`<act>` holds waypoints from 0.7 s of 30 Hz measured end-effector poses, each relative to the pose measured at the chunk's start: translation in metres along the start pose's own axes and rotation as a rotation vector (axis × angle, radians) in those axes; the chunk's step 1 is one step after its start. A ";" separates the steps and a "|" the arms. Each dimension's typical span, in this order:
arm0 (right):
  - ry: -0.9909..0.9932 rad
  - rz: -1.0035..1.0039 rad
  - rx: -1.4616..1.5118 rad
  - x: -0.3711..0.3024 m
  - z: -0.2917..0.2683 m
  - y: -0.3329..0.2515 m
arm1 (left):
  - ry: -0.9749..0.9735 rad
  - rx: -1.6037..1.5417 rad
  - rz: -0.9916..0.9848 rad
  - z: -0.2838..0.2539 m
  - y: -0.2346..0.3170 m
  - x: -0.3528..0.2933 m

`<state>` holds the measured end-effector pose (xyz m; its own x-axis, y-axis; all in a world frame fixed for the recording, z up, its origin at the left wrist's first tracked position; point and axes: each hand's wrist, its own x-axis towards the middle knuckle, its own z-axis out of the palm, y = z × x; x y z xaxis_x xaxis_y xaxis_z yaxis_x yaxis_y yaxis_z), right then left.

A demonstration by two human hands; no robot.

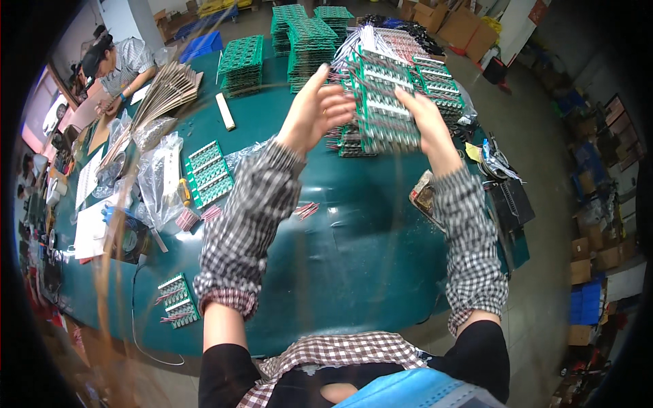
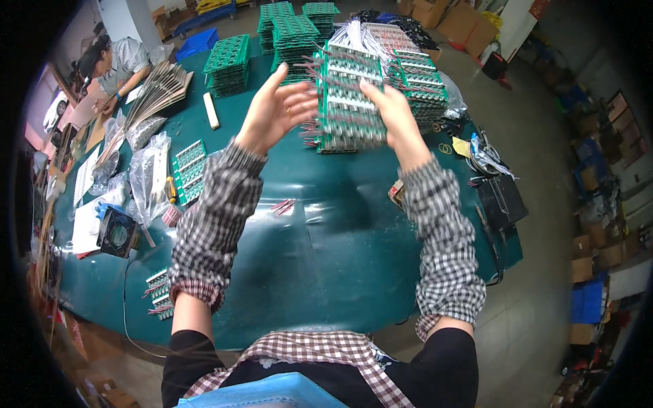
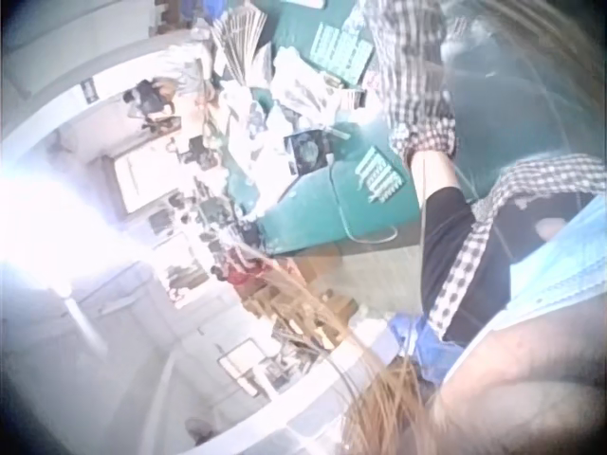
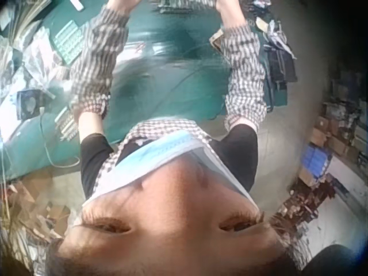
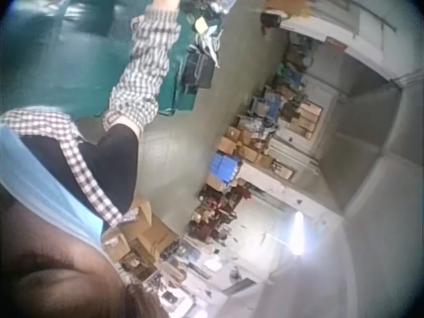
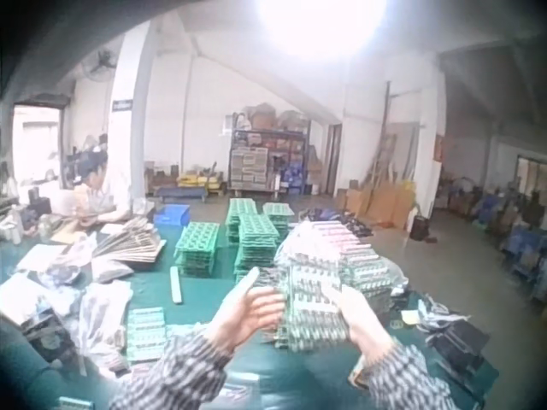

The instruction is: The person uses a soldering iron to attach red and white wires to green circuit boards on a workbench. They handle the boards one by one, soldering the wire ends to specific points, then stack the finished boards. The person also removes protective plastic film from the boards and wipes the soldering iron tip on a sponge.

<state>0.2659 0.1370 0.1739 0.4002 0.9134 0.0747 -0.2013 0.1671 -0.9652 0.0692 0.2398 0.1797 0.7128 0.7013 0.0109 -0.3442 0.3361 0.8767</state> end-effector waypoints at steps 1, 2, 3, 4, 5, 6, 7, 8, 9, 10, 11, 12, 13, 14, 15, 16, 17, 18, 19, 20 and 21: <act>0.059 -0.056 -0.107 0.020 0.002 -0.004 | 0.007 0.020 0.004 0.002 -0.001 0.026; 0.109 -0.113 -0.199 0.040 0.005 -0.006 | 0.025 0.054 0.009 0.000 0.000 0.051; 0.143 -0.093 -0.223 0.059 0.006 -0.007 | 0.046 0.111 0.033 -0.002 0.003 0.073; 0.178 -0.069 -0.246 0.075 0.004 -0.004 | 0.070 0.167 0.050 -0.003 0.002 0.088; 0.203 -0.043 -0.304 0.085 0.001 -0.001 | 0.114 0.137 0.089 0.008 0.001 0.090; 0.205 -0.006 -0.318 0.100 -0.007 0.003 | 0.140 0.154 0.052 0.006 -0.001 0.099; 0.131 0.017 -0.315 0.113 -0.017 0.006 | 0.167 0.172 0.018 0.003 -0.003 0.113; 0.053 0.050 -0.303 0.124 -0.024 0.015 | 0.204 0.195 -0.025 -0.004 -0.006 0.124; 0.079 0.035 -0.316 0.133 -0.030 0.023 | 0.226 0.187 -0.067 -0.004 -0.009 0.130; 0.104 0.019 -0.329 0.141 -0.036 0.031 | 0.201 0.175 -0.055 -0.003 -0.012 0.134; 0.121 0.008 -0.336 0.142 -0.032 0.036 | 0.187 0.167 -0.044 -0.005 -0.013 0.133; 0.126 0.030 -0.349 0.142 -0.029 0.040 | 0.173 0.159 -0.032 -0.008 -0.015 0.133; 0.132 0.051 -0.364 0.142 -0.026 0.042 | 0.203 0.207 -0.051 -0.020 -0.018 0.145; 0.148 0.070 -0.386 0.140 -0.028 0.042 | 0.224 0.217 -0.071 -0.019 -0.020 0.149; 0.140 0.053 -0.372 0.145 -0.033 0.048 | 0.206 0.229 -0.088 -0.019 -0.023 0.150; 0.156 0.048 -0.413 0.146 -0.038 0.050 | 0.187 0.240 -0.106 -0.020 -0.026 0.152; 0.165 0.044 -0.446 0.145 -0.036 0.051 | 0.224 0.254 -0.090 -0.017 -0.029 0.150; 0.173 0.040 -0.479 0.144 -0.034 0.052 | 0.261 0.267 -0.074 -0.013 -0.034 0.148; 0.167 0.061 -0.527 0.140 -0.034 0.055 | 0.343 0.446 -0.057 -0.016 -0.040 0.151; 0.146 0.032 -0.531 0.143 -0.031 0.057 | 0.310 0.447 -0.070 -0.032 -0.045 0.165; 0.123 0.000 -0.536 0.147 -0.028 0.059 | 0.296 0.429 -0.031 -0.045 -0.050 0.179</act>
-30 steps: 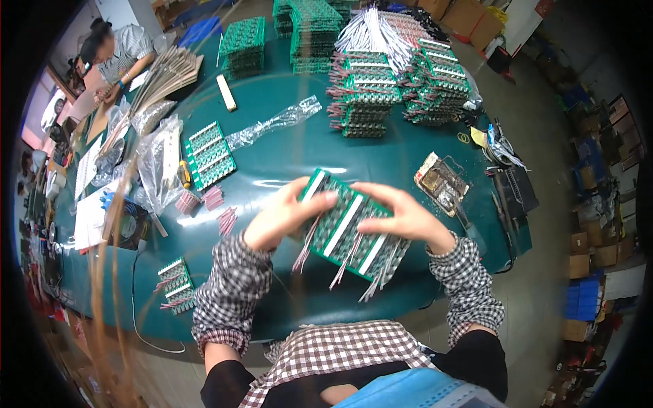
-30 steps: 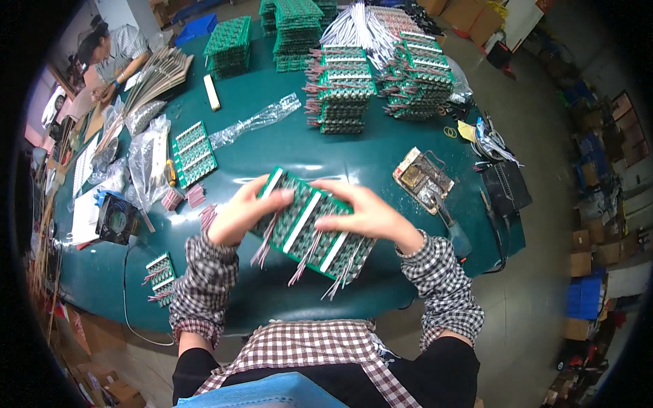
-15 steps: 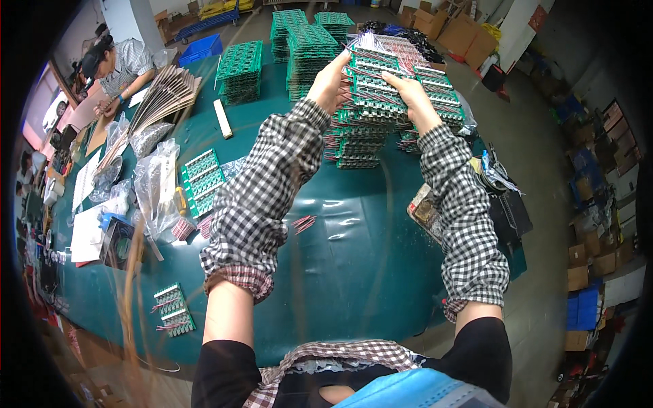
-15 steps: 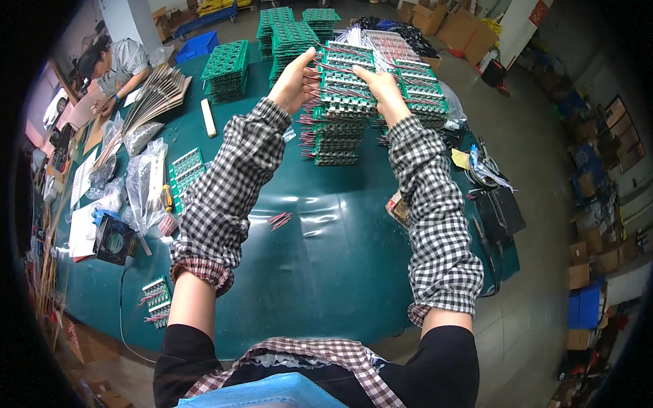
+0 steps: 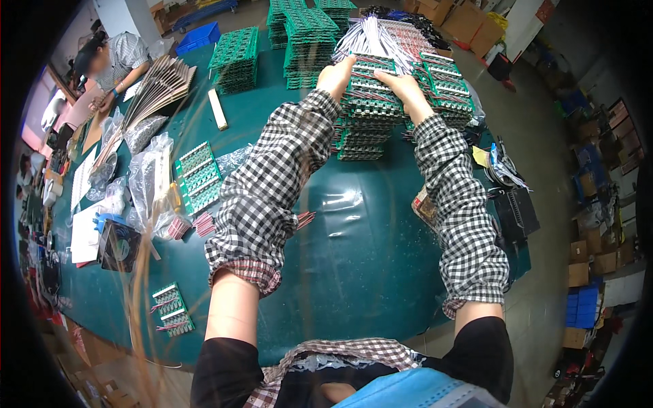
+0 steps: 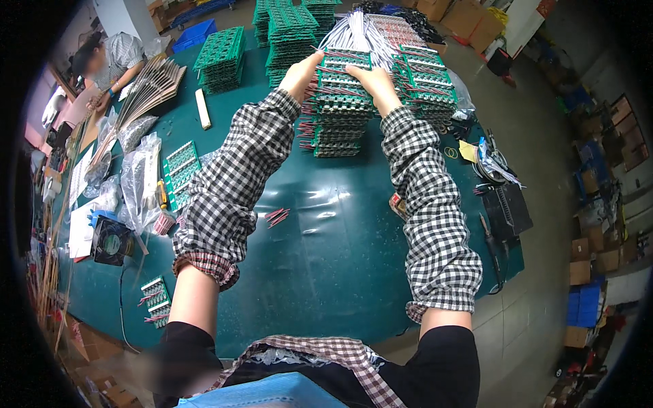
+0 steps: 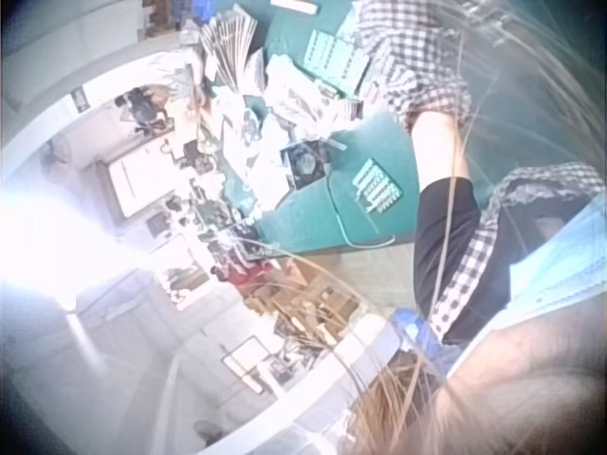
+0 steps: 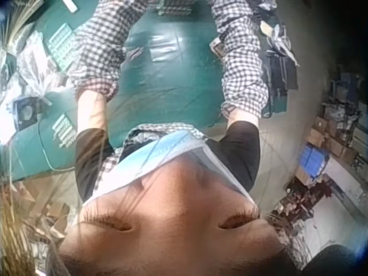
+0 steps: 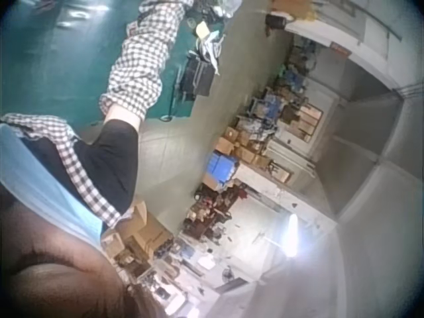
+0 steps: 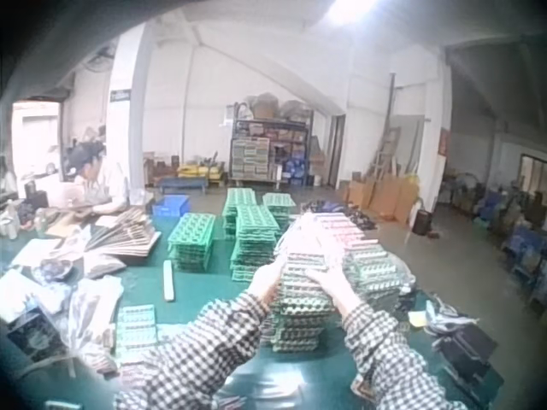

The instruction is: The person uses a soldering iron to attach red and white wires to green circuit boards on a workbench. They handle the boards one by one, soldering the wire ends to specific points, then stack the finished boards. The person also removes protective plastic film from the boards and wipes the soldering iron tip on a sponge.

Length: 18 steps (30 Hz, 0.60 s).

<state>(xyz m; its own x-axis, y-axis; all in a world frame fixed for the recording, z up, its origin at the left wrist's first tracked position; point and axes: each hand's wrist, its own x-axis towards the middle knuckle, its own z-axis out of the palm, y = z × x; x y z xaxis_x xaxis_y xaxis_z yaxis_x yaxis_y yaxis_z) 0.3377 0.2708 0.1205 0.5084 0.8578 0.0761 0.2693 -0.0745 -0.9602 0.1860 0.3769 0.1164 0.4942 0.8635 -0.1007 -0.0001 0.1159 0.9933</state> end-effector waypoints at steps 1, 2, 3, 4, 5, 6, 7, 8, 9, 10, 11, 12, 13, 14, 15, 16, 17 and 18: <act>-0.012 -0.034 -0.005 0.002 0.003 0.000 | -0.009 -0.027 0.035 -0.004 -0.005 0.009; 0.240 -0.080 -0.396 0.000 0.009 0.001 | 0.033 0.062 0.037 -0.001 -0.007 0.006; 0.212 -0.074 -0.368 0.003 0.004 0.007 | 0.065 0.143 0.044 0.008 -0.002 -0.003; 0.183 -0.068 -0.339 0.006 0.000 0.013 | 0.099 0.225 0.051 0.014 0.002 -0.013; 0.160 -0.071 -0.309 0.014 -0.007 0.019 | 0.113 0.272 0.068 0.020 0.008 -0.021; 0.182 -0.090 -0.269 0.021 -0.011 0.025 | 0.128 0.322 0.086 0.025 0.012 -0.028; 0.159 -0.081 -0.264 0.027 -0.020 0.032 | 0.141 0.370 0.104 0.031 0.016 -0.033; 0.116 -0.077 -0.241 0.025 -0.014 0.028 | 0.153 0.386 0.109 0.025 0.014 -0.030; 0.075 -0.073 -0.221 0.022 -0.008 0.024 | 0.143 0.390 0.107 0.018 0.012 -0.028; 0.145 -0.090 -0.272 0.017 -0.002 0.021 | 0.134 0.402 0.129 0.011 0.009 -0.026; 0.155 -0.080 -0.305 0.014 0.000 0.018 | 0.116 0.409 0.148 0.010 0.011 -0.032; 0.205 -0.100 -0.370 0.010 0.000 0.015 | 0.193 0.425 0.171 0.010 0.013 -0.037; 0.255 -0.122 -0.434 0.006 -0.001 0.012 | 0.242 0.445 0.193 0.011 0.016 -0.042; 0.201 -0.087 -0.412 0.000 0.000 0.004 | 0.297 0.470 0.210 0.007 0.023 -0.055; 0.156 -0.052 -0.399 -0.003 -0.004 -0.001 | 0.344 0.487 0.231 0.008 0.028 -0.064; 0.137 -0.031 -0.361 -0.002 -0.007 -0.001 | 0.359 0.500 0.250 0.008 0.029 -0.067; 0.157 -0.054 -0.397 0.001 -0.008 0.000 | 0.365 0.495 0.266 0.007 0.028 -0.068; 0.230 -0.109 -0.442 0.002 -0.007 0.001 | 0.374 0.489 0.282 0.005 0.026 -0.067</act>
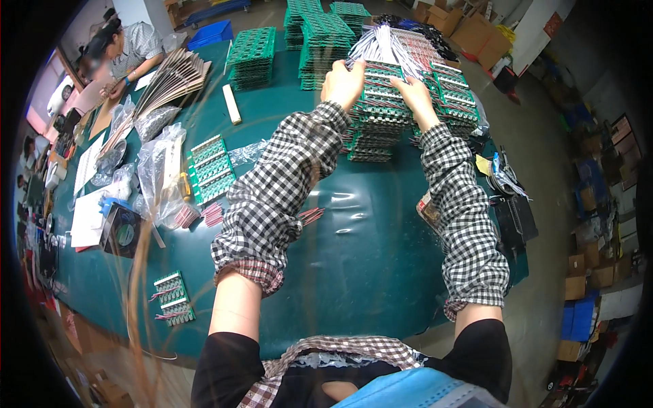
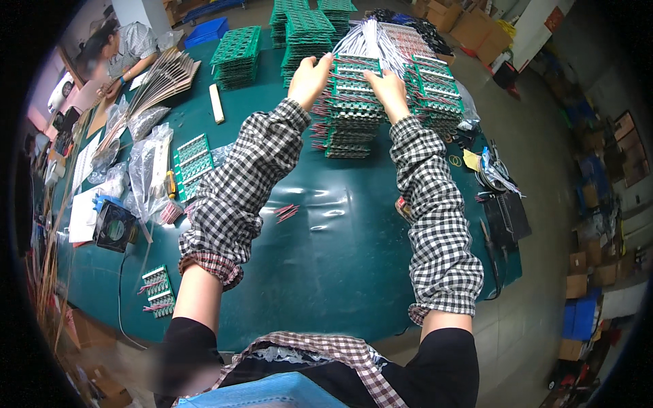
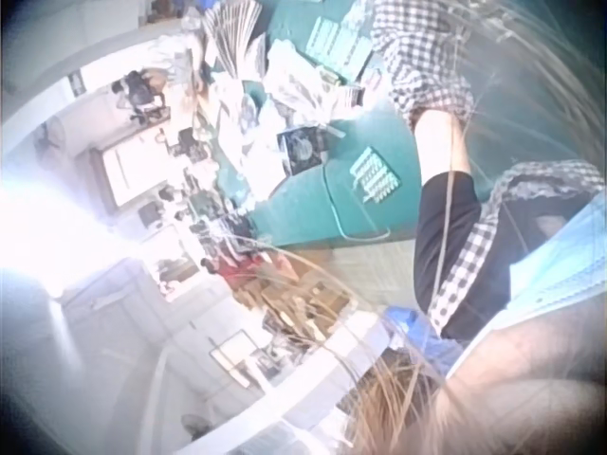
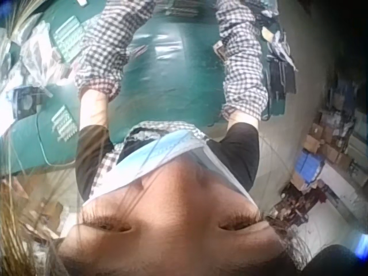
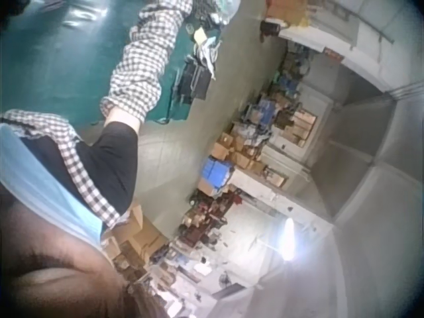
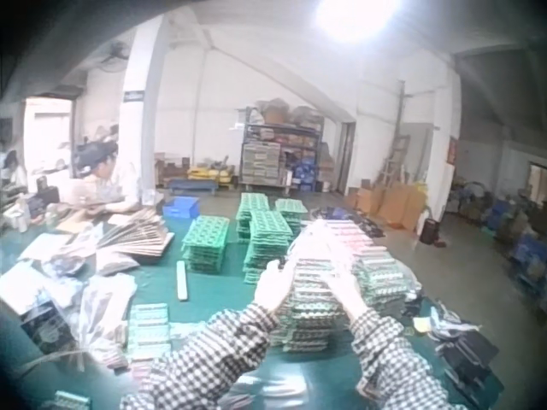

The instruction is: The person uses a soldering iron to attach red and white wires to green circuit boards on a workbench. They handle the boards one by one, soldering the wire ends to specific points, then stack the finished boards. The person also removes protective plastic film from the boards and wipes the soldering iron tip on a sponge.

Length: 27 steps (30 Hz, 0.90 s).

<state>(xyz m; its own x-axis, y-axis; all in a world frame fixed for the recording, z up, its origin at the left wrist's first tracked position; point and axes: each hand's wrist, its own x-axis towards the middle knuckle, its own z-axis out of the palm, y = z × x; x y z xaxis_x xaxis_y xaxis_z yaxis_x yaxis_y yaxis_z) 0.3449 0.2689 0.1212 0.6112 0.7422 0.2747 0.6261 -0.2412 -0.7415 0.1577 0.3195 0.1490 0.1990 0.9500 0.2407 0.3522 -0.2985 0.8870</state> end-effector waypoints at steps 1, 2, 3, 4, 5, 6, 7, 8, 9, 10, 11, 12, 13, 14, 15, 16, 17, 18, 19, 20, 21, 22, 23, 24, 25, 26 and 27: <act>0.080 -0.046 -0.043 0.001 0.003 0.000 | 0.016 -0.008 0.011 -0.001 -0.002 0.000; 0.146 -0.056 -0.095 0.005 0.005 0.004 | 0.039 -0.043 0.056 -0.004 -0.003 -0.002; 0.165 -0.102 -0.079 -0.003 0.006 -0.008 | 0.081 -0.054 0.103 -0.014 -0.009 -0.004; 0.155 -0.171 -0.020 -0.019 0.008 -0.025 | 0.121 -0.069 0.168 -0.028 -0.023 -0.010; 0.262 -0.346 -0.003 -0.002 0.001 -0.009 | 0.109 -0.169 0.210 -0.032 -0.016 -0.023; 0.238 -0.520 0.170 -0.003 -0.007 -0.010 | 0.066 -0.197 0.230 -0.042 -0.021 -0.037; 0.320 -0.587 0.331 0.000 -0.012 -0.012 | 0.017 -0.240 0.263 -0.049 -0.017 -0.050; 0.288 -0.543 0.371 -0.024 -0.008 -0.026 | -0.026 -0.137 0.262 -0.068 -0.035 -0.072; 0.270 -0.511 0.401 -0.046 -0.012 -0.047 | -0.073 -0.049 0.274 -0.092 -0.051 -0.087; 0.169 -0.443 0.542 -0.065 -0.014 -0.063 | -0.083 0.115 0.280 -0.113 -0.072 -0.096; 0.074 -0.371 0.680 -0.084 -0.009 -0.078 | -0.097 0.277 0.291 -0.139 -0.094 -0.106; -0.027 -0.350 0.732 -0.098 -0.001 -0.089 | -0.067 0.373 0.209 -0.168 -0.116 -0.109; -0.156 -0.303 0.731 -0.117 0.005 -0.104 | -0.043 0.460 0.133 -0.195 -0.140 -0.106; -0.310 -0.270 0.715 -0.130 0.014 -0.116 | 0.029 0.518 0.027 -0.218 -0.168 -0.101; -0.511 -0.192 0.684 -0.145 0.029 -0.133 | 0.102 0.582 -0.087 -0.240 -0.198 -0.095; -0.657 -0.126 0.628 -0.157 0.045 -0.142 | 0.121 0.637 -0.211 -0.255 -0.216 -0.086; -0.830 -0.097 0.546 -0.163 0.067 -0.143 | 0.135 0.689 -0.335 -0.262 -0.226 -0.080; -0.935 -0.093 0.461 -0.169 0.098 -0.137 | 0.104 0.693 -0.396 -0.266 -0.227 -0.079; -1.016 -0.030 0.459 -0.176 0.120 -0.139 | 0.073 0.680 -0.443 -0.268 -0.225 -0.074; -1.064 -0.012 0.458 -0.184 0.146 -0.143 | 0.047 0.679 -0.499 -0.275 -0.226 -0.072; -0.998 -0.052 0.403 -0.188 0.174 -0.142 | 0.042 0.668 -0.510 -0.277 -0.224 -0.069; -0.939 -0.139 0.267 -0.187 0.198 -0.144 | 0.035 0.656 -0.519 -0.277 -0.222 -0.064; -0.840 -0.231 0.191 -0.179 0.226 -0.132 | 0.024 0.639 -0.520 -0.272 -0.217 -0.057; -0.889 -0.079 0.208 -0.190 0.239 -0.140 | -0.008 0.663 -0.543 -0.275 -0.217 -0.058; -0.933 0.075 0.220 -0.198 0.249 -0.147 | 0.018 0.683 -0.552 -0.277 -0.218 -0.059; -0.938 0.098 0.254 -0.203 0.258 -0.147 | 0.037 0.699 -0.560 -0.278 -0.219 -0.060; -0.939 0.121 0.286 -0.206 0.266 -0.147 | 0.055 0.714 -0.566 -0.279 -0.221 -0.061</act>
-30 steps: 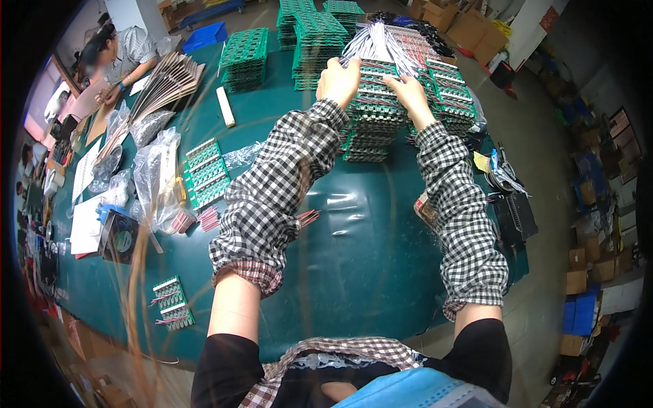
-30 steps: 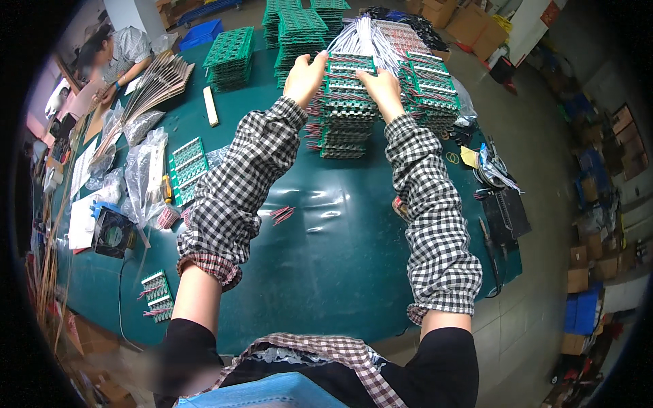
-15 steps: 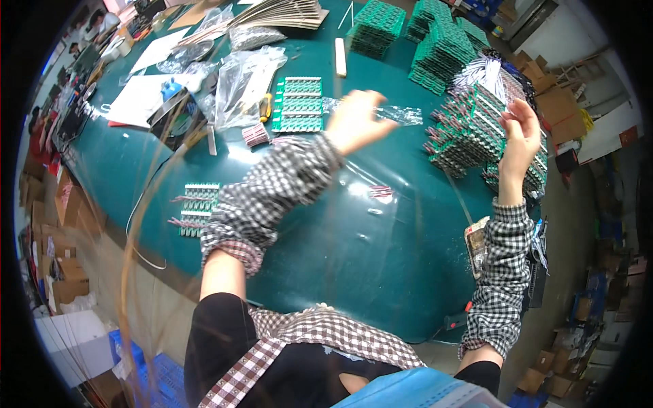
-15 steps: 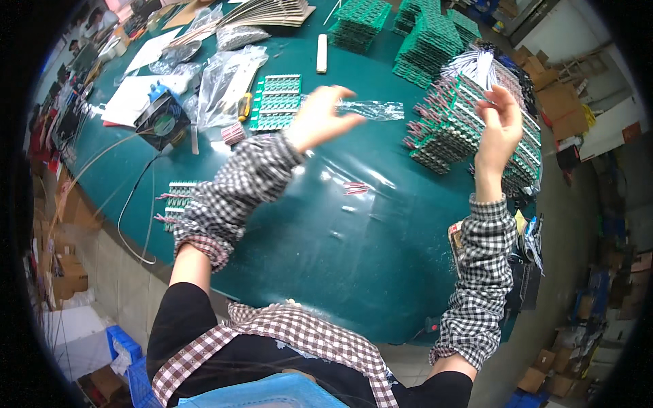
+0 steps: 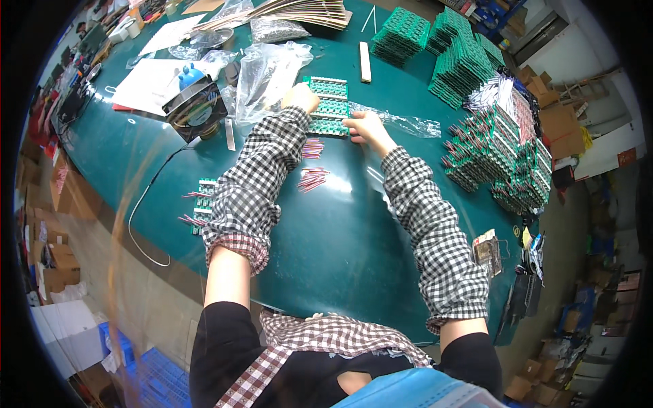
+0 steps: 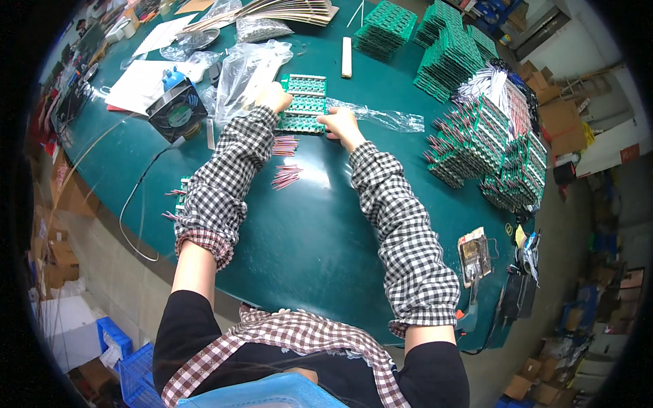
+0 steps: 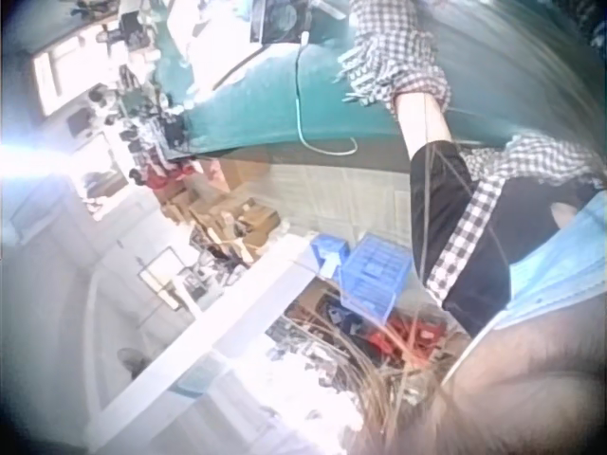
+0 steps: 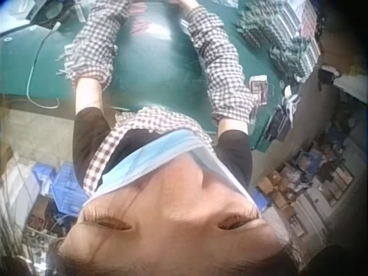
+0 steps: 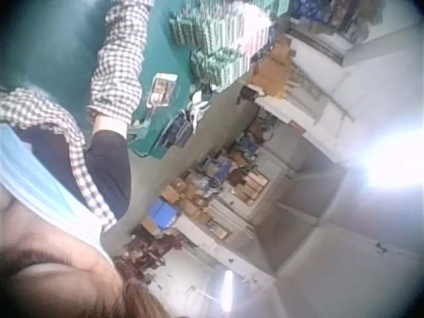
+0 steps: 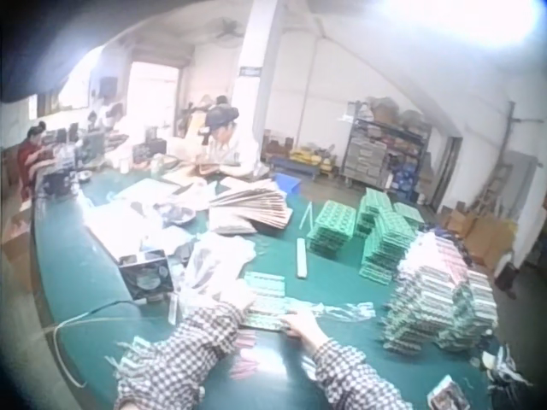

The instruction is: The person uses a soldering iron to attach red and white wires to green circuit boards on a workbench. They handle the boards one by one, soldering the wire ends to specific points, then stack the finished boards. The person also removes protective plastic film from the boards and wipes the soldering iron tip on a sponge.

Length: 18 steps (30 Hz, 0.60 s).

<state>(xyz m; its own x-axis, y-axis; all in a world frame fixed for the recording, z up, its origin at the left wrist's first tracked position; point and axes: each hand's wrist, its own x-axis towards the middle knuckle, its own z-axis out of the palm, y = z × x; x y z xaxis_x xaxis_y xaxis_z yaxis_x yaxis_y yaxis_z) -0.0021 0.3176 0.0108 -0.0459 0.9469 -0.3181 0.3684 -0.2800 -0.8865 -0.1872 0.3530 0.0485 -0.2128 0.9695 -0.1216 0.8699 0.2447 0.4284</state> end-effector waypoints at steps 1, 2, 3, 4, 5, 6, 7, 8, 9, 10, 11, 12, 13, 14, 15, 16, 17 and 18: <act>0.001 0.006 0.037 0.004 0.003 0.002 | 0.007 0.037 -0.012 0.002 -0.003 0.007; 0.001 0.003 0.067 0.007 0.001 0.005 | 0.020 0.014 -0.028 0.002 -0.001 0.005; 0.006 0.006 0.098 0.008 -0.002 0.010 | 0.026 -0.009 -0.040 -0.003 0.005 -0.002; 0.014 0.010 0.128 0.008 -0.006 0.016 | 0.031 -0.033 -0.050 -0.008 0.011 -0.009; 0.027 0.056 0.261 0.001 0.001 0.010 | -0.046 -0.071 -0.041 -0.019 0.006 -0.016; -0.010 0.082 0.351 0.001 -0.001 0.007 | -0.049 -0.103 -0.044 -0.013 0.000 -0.007; -0.022 0.123 0.358 -0.001 -0.007 0.006 | -0.055 -0.135 -0.045 0.000 -0.006 0.011; -0.029 0.172 0.368 -0.002 -0.013 0.006 | -0.069 -0.166 -0.045 0.005 -0.005 0.017; -0.046 0.151 0.432 -0.002 -0.018 0.009 | -0.036 -0.185 -0.024 0.010 -0.002 0.016; -0.062 0.129 0.496 -0.003 -0.022 0.012 | -0.072 -0.285 -0.026 0.021 -0.003 0.022; -0.091 0.095 0.560 -0.004 -0.023 0.008 | -0.093 -0.385 -0.033 0.035 -0.013 0.038; -0.095 0.066 0.629 -0.004 -0.022 0.001 | -0.098 -0.478 -0.045 0.048 -0.030 0.060; -0.102 0.041 0.700 -0.004 -0.021 -0.005 | -0.108 -0.385 0.029 0.054 -0.047 0.075; -0.120 0.010 0.775 -0.005 -0.016 -0.016 | -0.101 -0.289 0.099 0.051 -0.067 0.090; -0.013 0.016 0.778 -0.019 -0.036 -0.016 | -0.121 -0.311 0.047 0.058 -0.038 0.072; 0.045 0.010 0.778 -0.015 -0.057 0.000 | -0.142 -0.329 -0.009 0.060 -0.012 0.053; 0.044 -0.005 0.778 -0.018 -0.066 0.001 | -0.180 -0.284 -0.055 0.049 -0.003 0.042; 0.043 -0.020 0.779 -0.021 -0.073 0.001 | -0.157 -0.218 -0.042 0.048 -0.002 0.040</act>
<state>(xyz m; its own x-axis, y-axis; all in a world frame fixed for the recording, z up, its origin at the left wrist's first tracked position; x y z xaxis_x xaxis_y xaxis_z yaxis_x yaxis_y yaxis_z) 0.0669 0.3088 0.0406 -0.0034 0.9537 -0.3008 -0.3911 -0.2781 -0.8773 -0.1763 0.3902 -0.0008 -0.1599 0.9485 -0.2734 0.7417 0.2982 0.6008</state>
